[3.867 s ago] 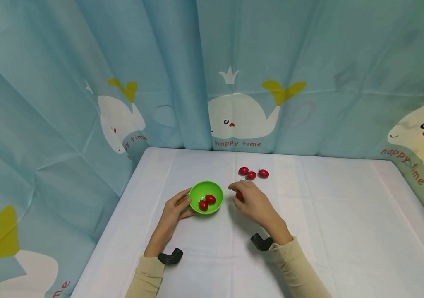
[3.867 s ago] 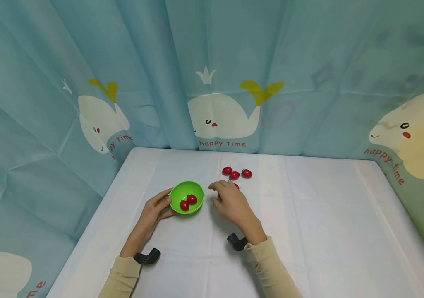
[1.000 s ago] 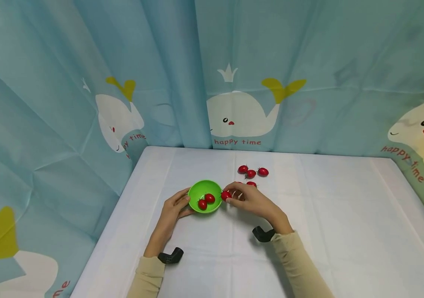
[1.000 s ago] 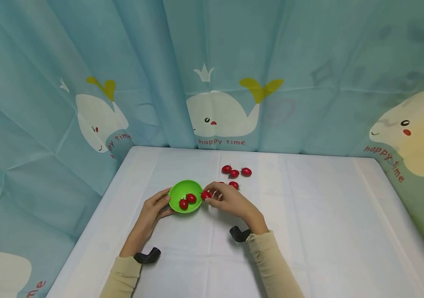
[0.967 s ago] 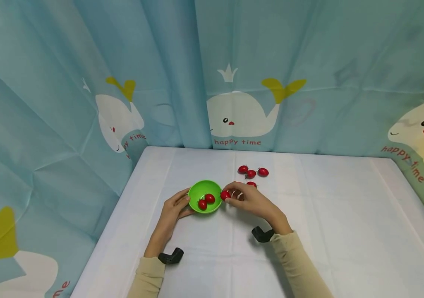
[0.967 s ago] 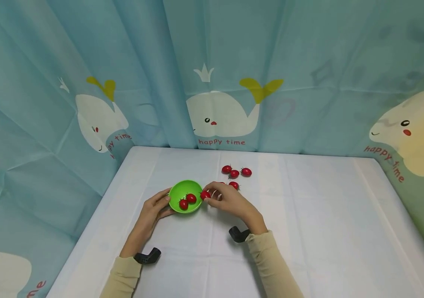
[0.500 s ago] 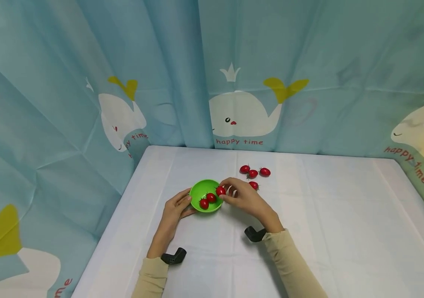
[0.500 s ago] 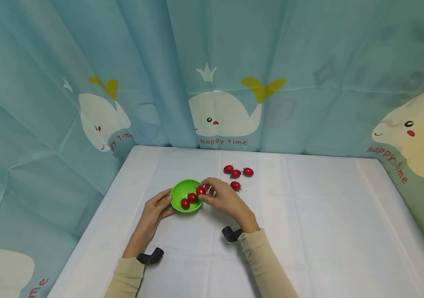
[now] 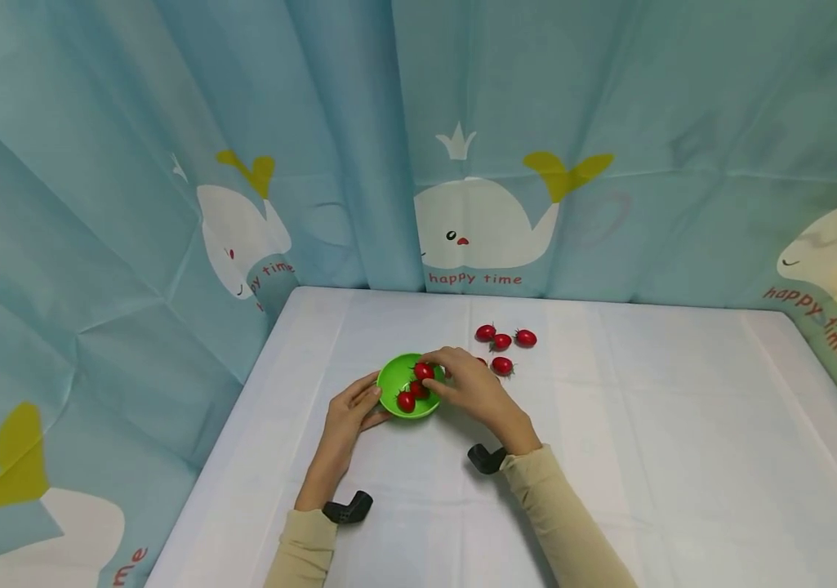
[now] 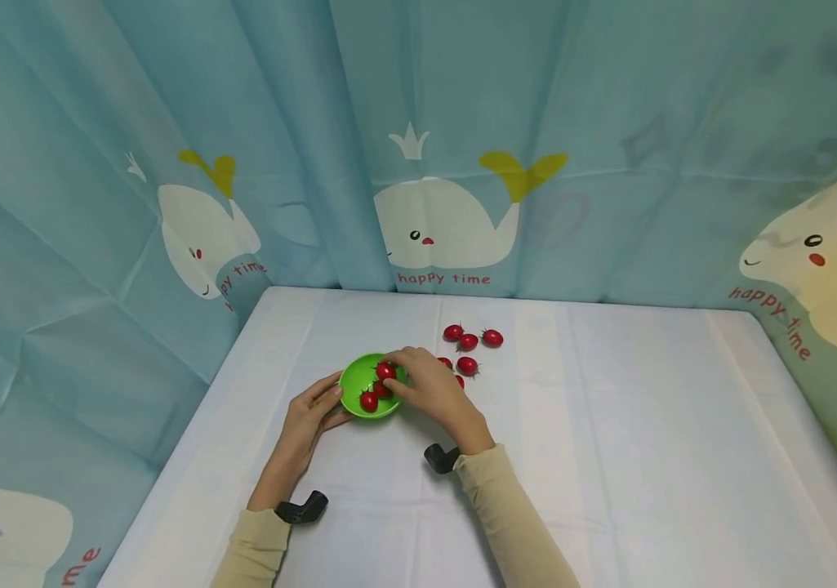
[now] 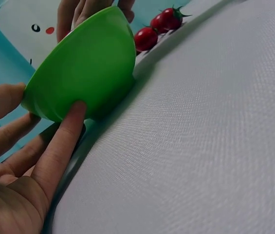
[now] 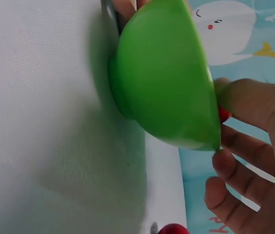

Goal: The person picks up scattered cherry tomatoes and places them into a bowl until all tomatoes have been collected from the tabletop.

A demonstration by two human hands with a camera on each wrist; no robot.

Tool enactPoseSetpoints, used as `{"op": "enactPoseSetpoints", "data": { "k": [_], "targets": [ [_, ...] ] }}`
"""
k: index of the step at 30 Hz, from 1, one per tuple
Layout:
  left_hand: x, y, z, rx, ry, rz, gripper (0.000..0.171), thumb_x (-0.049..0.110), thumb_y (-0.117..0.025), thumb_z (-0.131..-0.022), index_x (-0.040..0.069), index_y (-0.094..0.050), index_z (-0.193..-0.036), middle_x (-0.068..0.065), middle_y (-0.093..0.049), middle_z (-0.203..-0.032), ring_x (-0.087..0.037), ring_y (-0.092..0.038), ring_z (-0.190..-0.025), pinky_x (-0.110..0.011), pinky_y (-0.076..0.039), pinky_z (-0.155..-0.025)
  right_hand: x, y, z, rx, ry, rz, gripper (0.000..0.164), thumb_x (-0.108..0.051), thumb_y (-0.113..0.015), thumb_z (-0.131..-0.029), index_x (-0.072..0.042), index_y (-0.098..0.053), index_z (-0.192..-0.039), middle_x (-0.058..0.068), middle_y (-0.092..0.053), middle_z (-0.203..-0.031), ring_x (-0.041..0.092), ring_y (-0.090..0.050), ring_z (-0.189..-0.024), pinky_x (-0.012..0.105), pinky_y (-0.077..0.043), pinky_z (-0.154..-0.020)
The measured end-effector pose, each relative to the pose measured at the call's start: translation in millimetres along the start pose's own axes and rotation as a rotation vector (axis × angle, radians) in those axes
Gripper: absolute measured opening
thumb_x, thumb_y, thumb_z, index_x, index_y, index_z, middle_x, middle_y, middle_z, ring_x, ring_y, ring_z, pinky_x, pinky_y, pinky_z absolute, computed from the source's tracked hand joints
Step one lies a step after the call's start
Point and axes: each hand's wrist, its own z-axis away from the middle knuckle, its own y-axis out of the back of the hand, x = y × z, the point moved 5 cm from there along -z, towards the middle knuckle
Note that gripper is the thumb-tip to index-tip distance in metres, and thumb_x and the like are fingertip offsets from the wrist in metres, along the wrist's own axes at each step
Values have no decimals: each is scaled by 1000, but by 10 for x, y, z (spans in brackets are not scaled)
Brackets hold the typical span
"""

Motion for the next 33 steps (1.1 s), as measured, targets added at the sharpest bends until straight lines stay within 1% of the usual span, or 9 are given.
{"op": "enactPoseSetpoints", "data": {
  "k": [2,4,8,14,19,24,28,33],
  "targets": [
    [-9,-3,1,2,2,6,47,19,-62,-106,7,-54,-151,-19,-52,-156,-30,-60,-136,-31,-66,-93,-25,-17,-18,3,16,63,36,-27,-76,-98,-18,-71,-132,2,-73,-125,21,-63,-109,37,-63,-91],
    [-13,-2,-1,2,-1,7,46,18,-62,-106,6,-54,-151,-20,-53,-155,-29,-61,-135,-31,-66,-92,-59,-29,-36,6,40,125,35,-25,-76,-97,-19,-72,-132,2,-73,-125,21,-62,-111,37,-64,-89],
    [-15,1,-6,0,-6,14,46,17,-61,-107,5,-54,-150,-20,-53,-154,-29,-62,-134,-31,-66,-92,-127,-40,-62,21,76,217,35,-19,-78,-95,-21,-75,-130,1,-75,-124,19,-60,-104,31,-64,-77],
    [-9,-5,0,2,0,16,46,17,-62,-107,6,-54,-151,-20,-52,-155,-28,-61,-135,-31,-66,-93,-191,-71,-85,46,122,308,31,-13,-77,-95,-17,-77,-126,1,-77,-120,18,-57,-94,25,-61,-69],
    [0,-12,5,1,4,21,46,17,-62,-107,6,-54,-150,-19,-53,-155,-27,-60,-136,-31,-66,-93,-226,-78,-104,30,132,326,27,-12,-79,-94,-17,-80,-120,0,-80,-112,17,-54,-89,23,-56,-63],
    [-2,-11,6,1,5,21,45,16,-61,-107,6,-54,-150,-19,-53,-155,-27,-60,-136,-31,-66,-93,-243,-90,-144,-31,103,341,24,-13,-80,-93,-20,-81,-116,-2,-81,-101,16,-52,-88,21,-52,-63],
    [1,-9,15,3,4,15,46,18,-62,-107,7,-55,-150,-19,-53,-155,-26,-60,-136,-31,-66,-93,-261,-110,-168,-62,96,331,22,-12,-79,-94,-20,-83,-113,-1,-78,-93,17,-53,-87,23,-55,-65],
    [3,-7,14,4,-1,8,46,18,-62,-107,7,-55,-150,-19,-54,-154,-25,-63,-133,-30,-66,-92,-303,-110,-167,-84,104,352,23,-10,-78,-94,-22,-84,-113,3,-76,-92,18,-55,-89,27,-61,-68]
  ]
}}
